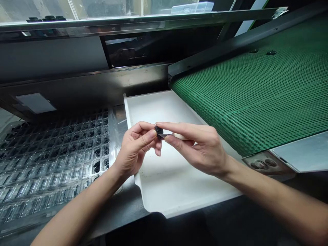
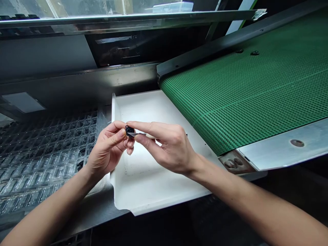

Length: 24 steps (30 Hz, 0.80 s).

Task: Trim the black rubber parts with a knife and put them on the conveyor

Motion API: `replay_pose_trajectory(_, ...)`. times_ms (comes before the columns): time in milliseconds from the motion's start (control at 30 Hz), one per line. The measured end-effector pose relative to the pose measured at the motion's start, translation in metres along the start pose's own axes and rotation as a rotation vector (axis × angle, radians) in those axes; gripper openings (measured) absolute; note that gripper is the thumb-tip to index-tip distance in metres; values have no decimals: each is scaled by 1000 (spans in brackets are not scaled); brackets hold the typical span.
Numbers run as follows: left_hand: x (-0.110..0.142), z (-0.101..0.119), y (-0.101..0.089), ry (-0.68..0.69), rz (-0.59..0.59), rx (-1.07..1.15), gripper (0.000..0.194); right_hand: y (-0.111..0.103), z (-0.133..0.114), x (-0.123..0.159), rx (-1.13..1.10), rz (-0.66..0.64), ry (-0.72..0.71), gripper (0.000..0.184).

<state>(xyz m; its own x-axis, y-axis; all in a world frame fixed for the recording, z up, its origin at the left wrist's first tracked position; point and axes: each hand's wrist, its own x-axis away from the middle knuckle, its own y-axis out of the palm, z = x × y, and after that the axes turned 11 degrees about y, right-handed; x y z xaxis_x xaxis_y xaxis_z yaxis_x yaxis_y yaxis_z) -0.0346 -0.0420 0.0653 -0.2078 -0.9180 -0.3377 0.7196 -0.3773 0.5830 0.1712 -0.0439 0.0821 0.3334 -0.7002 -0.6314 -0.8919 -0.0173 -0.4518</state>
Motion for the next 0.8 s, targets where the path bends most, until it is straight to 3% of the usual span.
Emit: replay_pose_trajectory(800, 0, 3, 1, 9, 10, -28, 15, -2, 0, -1, 14, -3, 19, 41)
